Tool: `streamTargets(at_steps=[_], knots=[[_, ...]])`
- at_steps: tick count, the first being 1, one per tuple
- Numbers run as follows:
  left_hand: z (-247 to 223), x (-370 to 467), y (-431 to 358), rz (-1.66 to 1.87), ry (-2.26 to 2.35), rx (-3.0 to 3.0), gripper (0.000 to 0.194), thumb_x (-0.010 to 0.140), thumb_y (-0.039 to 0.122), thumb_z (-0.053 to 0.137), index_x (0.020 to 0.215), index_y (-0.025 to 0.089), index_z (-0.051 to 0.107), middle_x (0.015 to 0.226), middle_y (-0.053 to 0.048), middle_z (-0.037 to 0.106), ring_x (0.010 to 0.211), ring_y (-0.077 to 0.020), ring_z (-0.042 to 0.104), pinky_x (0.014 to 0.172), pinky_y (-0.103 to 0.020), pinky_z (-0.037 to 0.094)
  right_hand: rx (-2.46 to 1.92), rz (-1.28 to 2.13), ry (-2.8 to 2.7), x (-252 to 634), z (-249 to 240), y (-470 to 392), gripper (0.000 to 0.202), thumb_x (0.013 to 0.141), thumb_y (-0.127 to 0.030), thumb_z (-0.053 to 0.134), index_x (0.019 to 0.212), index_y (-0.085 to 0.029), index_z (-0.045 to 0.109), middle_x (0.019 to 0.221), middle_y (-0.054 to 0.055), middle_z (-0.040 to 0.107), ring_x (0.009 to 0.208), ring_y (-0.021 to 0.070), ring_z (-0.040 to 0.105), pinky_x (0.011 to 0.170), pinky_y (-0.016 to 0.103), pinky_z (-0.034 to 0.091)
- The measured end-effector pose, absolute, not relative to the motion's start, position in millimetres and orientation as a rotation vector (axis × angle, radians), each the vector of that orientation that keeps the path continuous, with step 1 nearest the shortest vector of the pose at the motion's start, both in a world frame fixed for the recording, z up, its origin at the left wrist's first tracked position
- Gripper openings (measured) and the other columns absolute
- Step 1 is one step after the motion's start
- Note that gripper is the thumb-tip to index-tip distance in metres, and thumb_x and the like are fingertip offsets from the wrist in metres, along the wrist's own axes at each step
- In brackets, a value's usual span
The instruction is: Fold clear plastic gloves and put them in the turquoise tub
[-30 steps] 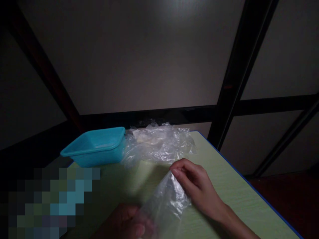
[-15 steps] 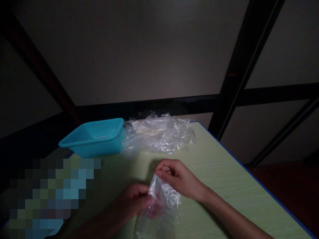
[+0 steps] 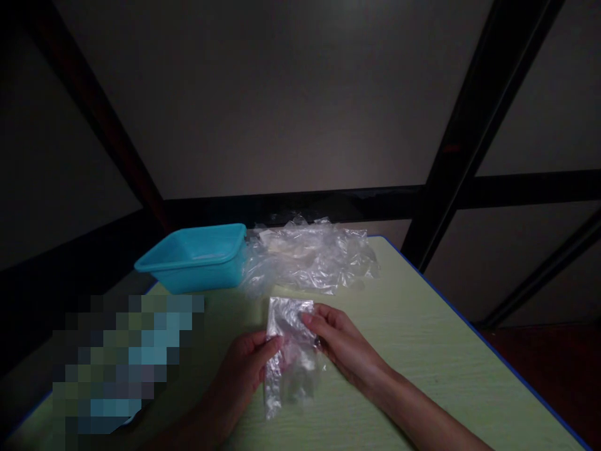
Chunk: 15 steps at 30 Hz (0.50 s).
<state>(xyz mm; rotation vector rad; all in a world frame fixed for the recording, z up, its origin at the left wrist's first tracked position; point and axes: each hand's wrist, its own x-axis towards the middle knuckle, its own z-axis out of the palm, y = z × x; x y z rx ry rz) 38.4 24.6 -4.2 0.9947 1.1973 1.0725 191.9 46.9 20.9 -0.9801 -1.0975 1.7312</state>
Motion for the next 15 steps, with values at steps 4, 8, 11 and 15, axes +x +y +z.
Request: streamTargets(at_steps=[4, 8, 11, 15], knots=[[0.0, 38.5, 23.1, 1.153, 1.266, 0.954, 0.029, 0.064, 0.041, 0.066, 0.057, 0.013, 0.059, 0.05, 0.003, 0.049, 0.049, -0.0097, 0.041, 0.048, -0.02, 0.03, -1.025, 1.599, -1.316, 191.0, 17.9, 40.5, 0.041, 0.073, -0.053, 0.062, 0.088, -0.016, 0.062, 0.082, 0.004, 0.063, 0.076, 0.0175, 0.057, 0.077, 0.033, 0.043], [-0.3, 39.5, 21.1, 1.185, 1.265, 0.936, 0.029, 0.064, 0.041, 0.066, 0.059, 0.013, 0.061, 0.053, 0.001, 0.054, 0.053, -0.0118, 0.046, 0.051, -0.021, 0.034, -1.028, 1.473, -1.517, 187.2, 18.3, 35.5, 0.043, 0.076, -0.055, 0.057, 0.094, -0.017, 0.059, 0.091, 0.006, 0.062, 0.089, 0.0224, 0.056, 0.085, 0.037, 0.04], [-1.1, 38.9, 20.6, 1.181, 1.268, 0.949, 0.031, 0.066, 0.043, 0.065, 0.061, 0.012, 0.063, 0.055, -0.001, 0.056, 0.055, -0.0127, 0.048, 0.052, -0.021, 0.036, -0.99, 1.416, -1.544, 184.4, 17.2, 35.9, 0.038, 0.073, -0.053, 0.061, 0.09, -0.018, 0.057, 0.085, 0.005, 0.061, 0.085, 0.0218, 0.056, 0.081, 0.036, 0.042], [2.2, 37.8, 20.9, 1.132, 1.149, 0.933, 0.032, 0.064, 0.044, 0.068, 0.064, 0.013, 0.063, 0.058, -0.001, 0.058, 0.057, -0.0141, 0.052, 0.056, -0.023, 0.04, -0.959, 1.428, -1.505, 186.6, 14.3, 41.1, 0.032, 0.068, -0.048, 0.067, 0.075, -0.02, 0.053, 0.071, -0.001, 0.055, 0.072, 0.0181, 0.054, 0.071, 0.032, 0.043]])
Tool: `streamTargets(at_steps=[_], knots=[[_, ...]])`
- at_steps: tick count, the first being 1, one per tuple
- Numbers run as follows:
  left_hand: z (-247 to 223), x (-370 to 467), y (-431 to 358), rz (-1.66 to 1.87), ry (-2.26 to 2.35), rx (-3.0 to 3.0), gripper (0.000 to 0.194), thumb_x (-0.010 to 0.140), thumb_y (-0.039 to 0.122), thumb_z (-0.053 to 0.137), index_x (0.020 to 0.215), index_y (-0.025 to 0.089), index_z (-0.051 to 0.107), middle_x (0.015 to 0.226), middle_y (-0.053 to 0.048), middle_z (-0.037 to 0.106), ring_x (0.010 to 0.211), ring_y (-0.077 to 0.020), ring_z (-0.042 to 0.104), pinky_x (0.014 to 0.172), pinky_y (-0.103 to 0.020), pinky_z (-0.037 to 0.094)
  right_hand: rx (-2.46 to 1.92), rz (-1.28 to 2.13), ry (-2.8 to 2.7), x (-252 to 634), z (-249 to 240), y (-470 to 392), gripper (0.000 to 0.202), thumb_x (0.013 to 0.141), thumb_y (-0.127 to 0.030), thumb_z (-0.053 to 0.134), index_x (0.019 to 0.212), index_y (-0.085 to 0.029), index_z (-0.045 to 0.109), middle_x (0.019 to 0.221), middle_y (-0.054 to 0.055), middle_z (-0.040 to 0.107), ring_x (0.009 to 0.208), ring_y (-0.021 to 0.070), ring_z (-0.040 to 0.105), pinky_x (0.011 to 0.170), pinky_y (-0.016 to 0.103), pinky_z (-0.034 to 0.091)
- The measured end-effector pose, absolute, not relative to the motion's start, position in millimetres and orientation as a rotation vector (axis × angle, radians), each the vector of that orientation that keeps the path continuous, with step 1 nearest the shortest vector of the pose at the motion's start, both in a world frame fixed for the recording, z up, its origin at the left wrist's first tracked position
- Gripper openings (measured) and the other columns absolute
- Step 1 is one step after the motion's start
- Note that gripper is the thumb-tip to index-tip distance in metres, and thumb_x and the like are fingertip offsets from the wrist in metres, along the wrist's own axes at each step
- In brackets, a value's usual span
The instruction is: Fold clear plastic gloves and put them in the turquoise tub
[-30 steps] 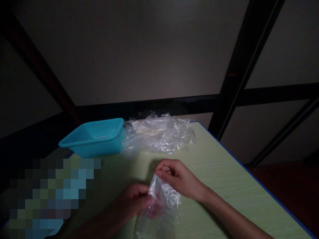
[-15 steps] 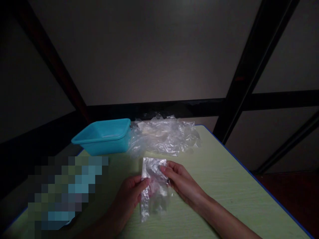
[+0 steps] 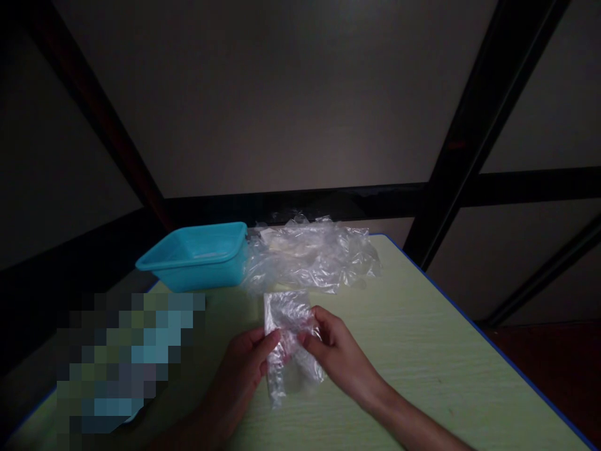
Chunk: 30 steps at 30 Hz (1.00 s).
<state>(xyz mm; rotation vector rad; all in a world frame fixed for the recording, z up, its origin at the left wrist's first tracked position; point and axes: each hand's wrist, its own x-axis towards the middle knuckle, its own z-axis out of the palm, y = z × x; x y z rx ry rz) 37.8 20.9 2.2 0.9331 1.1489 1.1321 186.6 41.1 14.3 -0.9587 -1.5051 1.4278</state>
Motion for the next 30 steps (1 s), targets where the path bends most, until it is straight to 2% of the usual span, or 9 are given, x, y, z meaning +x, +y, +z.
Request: streamTargets(at_steps=[7, 16, 21, 26, 30], knots=[[9.3, 34.1, 22.7, 1.133, 1.081, 0.86, 0.022, 0.06, 0.033, 0.067, 0.069, 0.012, 0.067, 0.061, -0.003, 0.062, 0.061, -0.0156, 0.058, 0.062, -0.025, 0.046, -1.049, 1.424, -1.424, 192.5, 9.9, 44.5, 0.03, 0.07, -0.046, 0.064, 0.07, -0.019, 0.05, 0.064, -0.002, 0.052, 0.059, 0.0137, 0.048, 0.056, 0.027, 0.038], [10.7, 30.3, 23.5, 1.129, 1.278, 0.879, 0.022, 0.059, 0.033, 0.065, 0.067, 0.014, 0.067, 0.064, -0.002, 0.063, 0.064, -0.0178, 0.06, 0.056, -0.026, 0.049, -1.037, 1.413, -1.446, 193.7, 7.6, 46.5, 0.03, 0.07, -0.047, 0.065, 0.07, -0.02, 0.051, 0.064, -0.002, 0.052, 0.058, 0.0128, 0.047, 0.054, 0.025, 0.038], [11.0, 28.5, 24.0, 1.142, 1.232, 0.845, 0.025, 0.057, 0.034, 0.067, 0.071, 0.013, 0.068, 0.067, -0.004, 0.065, 0.066, -0.0178, 0.061, 0.055, -0.025, 0.049, -0.988, 1.455, -1.405, 193.9, 10.0, 46.6, 0.034, 0.065, -0.045, 0.071, 0.067, -0.019, 0.05, 0.061, -0.004, 0.05, 0.057, 0.0109, 0.046, 0.054, 0.023, 0.035], [9.1, 26.9, 24.2, 1.174, 1.155, 0.823, 0.021, 0.059, 0.031, 0.067, 0.071, 0.013, 0.068, 0.068, -0.004, 0.065, 0.068, -0.017, 0.06, 0.055, -0.024, 0.049, -0.906, 1.539, -1.37, 194.2, 10.9, 46.8, 0.029, 0.066, -0.042, 0.071, 0.068, -0.018, 0.055, 0.062, -0.003, 0.054, 0.06, 0.0132, 0.05, 0.057, 0.025, 0.036], [10.2, 27.0, 25.0, 1.179, 1.134, 0.792, 0.021, 0.056, 0.028, 0.067, 0.068, 0.011, 0.069, 0.068, -0.006, 0.065, 0.068, -0.0186, 0.06, 0.054, -0.026, 0.05, -0.891, 1.522, -1.363, 196.5, 8.2, 47.6, 0.02, 0.064, -0.033, 0.072, 0.064, -0.018, 0.059, 0.056, -0.004, 0.052, 0.055, 0.0115, 0.047, 0.053, 0.024, 0.033]])
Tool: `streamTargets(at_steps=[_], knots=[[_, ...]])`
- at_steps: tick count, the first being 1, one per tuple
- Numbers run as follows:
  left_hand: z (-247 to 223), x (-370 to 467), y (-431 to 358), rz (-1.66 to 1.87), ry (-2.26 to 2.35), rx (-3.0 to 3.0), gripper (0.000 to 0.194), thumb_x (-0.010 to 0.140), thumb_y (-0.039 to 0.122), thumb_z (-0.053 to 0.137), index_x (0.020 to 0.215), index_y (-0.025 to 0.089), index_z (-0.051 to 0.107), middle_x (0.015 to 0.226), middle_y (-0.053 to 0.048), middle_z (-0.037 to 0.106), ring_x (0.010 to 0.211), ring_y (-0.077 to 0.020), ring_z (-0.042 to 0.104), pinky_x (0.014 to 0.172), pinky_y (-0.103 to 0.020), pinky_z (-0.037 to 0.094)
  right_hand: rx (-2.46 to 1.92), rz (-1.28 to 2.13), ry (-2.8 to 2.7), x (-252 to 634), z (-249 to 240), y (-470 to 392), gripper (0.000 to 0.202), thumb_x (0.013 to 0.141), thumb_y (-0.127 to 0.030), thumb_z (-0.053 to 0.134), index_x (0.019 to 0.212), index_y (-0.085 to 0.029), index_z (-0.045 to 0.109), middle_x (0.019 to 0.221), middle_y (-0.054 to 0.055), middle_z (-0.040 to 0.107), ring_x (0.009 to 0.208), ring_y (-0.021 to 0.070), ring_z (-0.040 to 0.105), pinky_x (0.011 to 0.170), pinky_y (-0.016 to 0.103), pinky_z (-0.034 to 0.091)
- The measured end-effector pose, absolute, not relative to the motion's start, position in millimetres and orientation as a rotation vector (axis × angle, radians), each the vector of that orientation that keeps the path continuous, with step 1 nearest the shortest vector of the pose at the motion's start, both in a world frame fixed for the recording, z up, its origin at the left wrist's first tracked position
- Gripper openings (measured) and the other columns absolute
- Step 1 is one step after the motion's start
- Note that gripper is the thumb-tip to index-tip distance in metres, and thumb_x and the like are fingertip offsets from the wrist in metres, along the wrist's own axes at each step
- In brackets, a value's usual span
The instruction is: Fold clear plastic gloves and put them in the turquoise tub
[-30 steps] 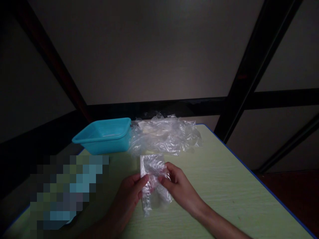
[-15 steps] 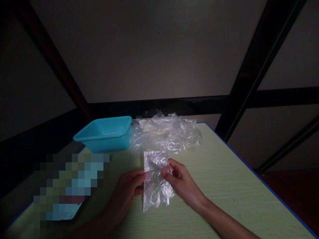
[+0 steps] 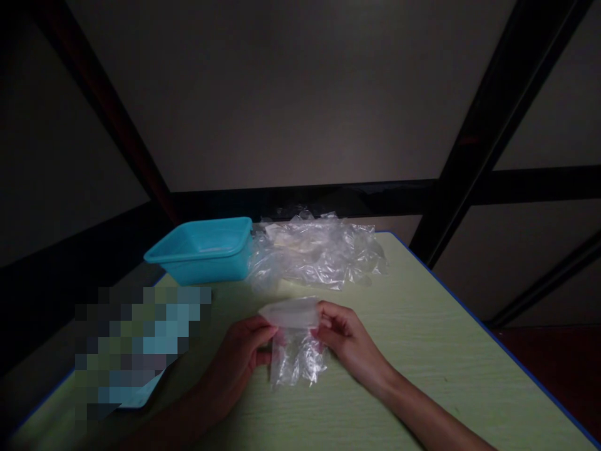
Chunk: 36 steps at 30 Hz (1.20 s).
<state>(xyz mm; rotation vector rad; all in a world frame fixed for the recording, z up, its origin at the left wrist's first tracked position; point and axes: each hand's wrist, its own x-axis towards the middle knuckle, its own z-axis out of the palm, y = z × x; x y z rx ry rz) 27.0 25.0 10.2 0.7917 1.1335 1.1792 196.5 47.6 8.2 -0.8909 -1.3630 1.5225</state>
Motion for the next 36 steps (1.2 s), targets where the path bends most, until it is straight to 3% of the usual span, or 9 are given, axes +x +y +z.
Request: streamTargets(at_steps=[5, 8, 13, 21, 25, 28, 32, 36], knots=[[11.2, 26.4, 25.6, 1.199, 1.142, 0.78, 0.011, 0.055, 0.023, 0.065, 0.06, 0.013, 0.067, 0.063, -0.002, 0.063, 0.062, -0.0145, 0.058, 0.05, -0.021, 0.046, -0.86, 1.483, -1.427, 198.7, 10.5, 46.2, 0.008, 0.069, -0.027, 0.066, 0.069, -0.019, 0.069, 0.061, -0.002, 0.058, 0.055, 0.0114, 0.049, 0.054, 0.025, 0.034], [10.7, 25.9, 24.8, 1.182, 1.125, 0.79, 0.012, 0.058, 0.024, 0.066, 0.063, 0.013, 0.066, 0.063, 0.0, 0.061, 0.062, -0.014, 0.058, 0.052, -0.021, 0.046, -0.822, 1.391, -1.519, 199.5, 13.5, 46.1, 0.011, 0.073, -0.024, 0.062, 0.07, -0.02, 0.071, 0.065, 0.0, 0.057, 0.059, 0.0125, 0.051, 0.057, 0.026, 0.036], [12.7, 26.7, 24.2, 1.225, 1.084, 0.741, 0.031, 0.055, 0.028, 0.072, 0.082, 0.016, 0.061, 0.071, 0.0, 0.063, 0.065, -0.0151, 0.059, 0.054, -0.024, 0.048, -0.844, 1.198, -1.669, 200.7, 17.0, 46.1, 0.019, 0.076, -0.018, 0.054, 0.07, -0.02, 0.072, 0.069, 0.001, 0.056, 0.062, 0.0135, 0.052, 0.056, 0.025, 0.038], [13.1, 28.6, 26.9, 1.197, 1.051, 0.672, 0.038, 0.055, 0.045, 0.072, 0.069, 0.012, 0.06, 0.065, -0.005, 0.063, 0.059, -0.0167, 0.059, 0.056, -0.028, 0.047, -0.81, 0.808, -1.818, 202.0, 17.7, 38.3, 0.03, 0.082, -0.012, 0.043, 0.078, -0.022, 0.071, 0.075, 0.004, 0.055, 0.065, 0.0137, 0.054, 0.053, 0.023, 0.04], [10.4, 28.6, 26.7, 1.181, 1.061, 0.75, 0.033, 0.056, 0.04, 0.073, 0.07, 0.012, 0.061, 0.06, -0.001, 0.06, 0.054, -0.0127, 0.055, 0.053, -0.024, 0.044, -0.724, 0.668, -1.938, 202.3, 19.0, 33.5, 0.034, 0.082, -0.009, 0.039, 0.089, -0.023, 0.07, 0.08, 0.004, 0.055, 0.069, 0.0141, 0.055, 0.056, 0.024, 0.041], [10.2, 27.9, 26.8, 1.191, 1.113, 0.776, 0.028, 0.053, 0.033, 0.073, 0.067, 0.013, 0.06, 0.056, 0.001, 0.058, 0.051, -0.0105, 0.051, 0.051, -0.022, 0.042, -0.739, 0.731, -1.932, 203.4, 18.7, 33.4, 0.033, 0.082, -0.012, 0.042, 0.096, -0.024, 0.068, 0.08, 0.004, 0.057, 0.07, 0.0152, 0.054, 0.058, 0.025, 0.04], [13.5, 27.8, 25.4, 1.174, 1.141, 0.787, 0.024, 0.053, 0.03, 0.071, 0.064, 0.014, 0.058, 0.058, 0.001, 0.06, 0.052, -0.0109, 0.053, 0.049, -0.022, 0.043, -0.811, 1.157, -1.678, 206.5, 11.7, 39.8, 0.031, 0.078, -0.027, 0.045, 0.103, -0.022, 0.064, 0.078, 0.002, 0.058, 0.069, 0.0174, 0.052, 0.059, 0.028, 0.038], [14.1, 28.8, 24.5, 1.141, 1.145, 0.82, 0.024, 0.052, 0.029, 0.071, 0.065, 0.014, 0.058, 0.061, -0.001, 0.063, 0.057, -0.0136, 0.057, 0.051, -0.024, 0.048, -0.883, 1.472, -1.468, 207.2, 1.9, 46.3, 0.029, 0.081, -0.043, 0.047, 0.074, -0.018, 0.06, 0.065, 0.0, 0.053, 0.06, 0.0153, 0.046, 0.056, 0.027, 0.034]])
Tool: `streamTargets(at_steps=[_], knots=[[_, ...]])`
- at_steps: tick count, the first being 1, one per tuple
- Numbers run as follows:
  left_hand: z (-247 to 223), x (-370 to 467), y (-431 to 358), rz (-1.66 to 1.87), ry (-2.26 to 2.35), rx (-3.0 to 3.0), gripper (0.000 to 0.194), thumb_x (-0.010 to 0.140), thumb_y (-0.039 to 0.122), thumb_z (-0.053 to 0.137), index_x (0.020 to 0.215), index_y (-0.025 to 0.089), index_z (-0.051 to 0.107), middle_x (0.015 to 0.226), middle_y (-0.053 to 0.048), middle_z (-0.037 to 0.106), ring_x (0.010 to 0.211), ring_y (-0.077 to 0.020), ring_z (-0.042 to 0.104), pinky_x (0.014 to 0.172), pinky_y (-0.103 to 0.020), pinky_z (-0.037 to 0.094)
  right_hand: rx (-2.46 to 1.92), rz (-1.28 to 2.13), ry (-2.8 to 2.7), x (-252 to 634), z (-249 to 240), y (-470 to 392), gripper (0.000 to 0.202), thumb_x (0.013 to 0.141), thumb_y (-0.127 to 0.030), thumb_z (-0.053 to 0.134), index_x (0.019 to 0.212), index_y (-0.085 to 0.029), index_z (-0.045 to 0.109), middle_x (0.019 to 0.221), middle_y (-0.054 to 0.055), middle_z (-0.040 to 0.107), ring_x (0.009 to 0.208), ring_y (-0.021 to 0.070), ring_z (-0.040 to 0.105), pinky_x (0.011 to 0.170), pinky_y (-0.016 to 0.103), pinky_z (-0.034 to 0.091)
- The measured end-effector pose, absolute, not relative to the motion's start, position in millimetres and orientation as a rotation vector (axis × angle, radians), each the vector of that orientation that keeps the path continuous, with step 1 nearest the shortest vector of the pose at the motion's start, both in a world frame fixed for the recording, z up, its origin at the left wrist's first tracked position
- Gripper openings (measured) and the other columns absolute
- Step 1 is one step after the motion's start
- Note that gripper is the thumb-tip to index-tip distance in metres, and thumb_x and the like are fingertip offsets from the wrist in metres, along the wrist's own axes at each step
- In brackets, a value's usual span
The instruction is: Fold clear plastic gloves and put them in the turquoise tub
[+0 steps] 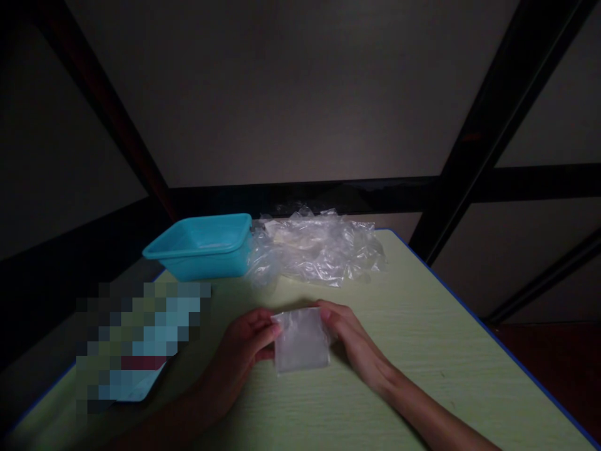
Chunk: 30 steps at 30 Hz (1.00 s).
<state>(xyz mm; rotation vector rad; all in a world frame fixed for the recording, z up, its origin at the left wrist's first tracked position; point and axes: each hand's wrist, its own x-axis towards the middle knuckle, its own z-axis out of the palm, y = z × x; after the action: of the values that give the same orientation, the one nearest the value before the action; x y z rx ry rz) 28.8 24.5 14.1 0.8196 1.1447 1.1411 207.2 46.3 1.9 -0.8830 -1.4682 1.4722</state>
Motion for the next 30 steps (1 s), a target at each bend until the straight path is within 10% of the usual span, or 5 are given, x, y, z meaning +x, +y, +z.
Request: streamTargets(at_steps=[17, 30], knots=[[9.9, 29.9, 23.8, 1.009, 1.161, 1.098, 0.016, 0.052, 0.028, 0.063, 0.057, 0.015, 0.055, 0.046, 0.003, 0.052, 0.042, -0.0085, 0.046, 0.043, -0.02, 0.035, -1.015, 1.602, -1.626, 198.7, 30.8, 42.8, 0.032, 0.063, -0.043, 0.071, 0.062, -0.013, 0.06, 0.056, -0.003, 0.05, 0.052, 0.0084, 0.04, 0.049, 0.022, 0.028], [12.9, 31.7, 20.4, 1.046, 1.246, 1.196, 0.024, 0.063, 0.037, 0.059, 0.053, 0.015, 0.058, 0.047, 0.001, 0.051, 0.045, -0.0096, 0.045, 0.045, -0.02, 0.034, -0.982, 1.522, -1.776, 197.4, 21.9, 40.2, 0.033, 0.076, -0.045, 0.06, 0.061, -0.016, 0.058, 0.051, -0.006, 0.04, 0.047, 0.0071, 0.031, 0.044, 0.022, 0.023]])
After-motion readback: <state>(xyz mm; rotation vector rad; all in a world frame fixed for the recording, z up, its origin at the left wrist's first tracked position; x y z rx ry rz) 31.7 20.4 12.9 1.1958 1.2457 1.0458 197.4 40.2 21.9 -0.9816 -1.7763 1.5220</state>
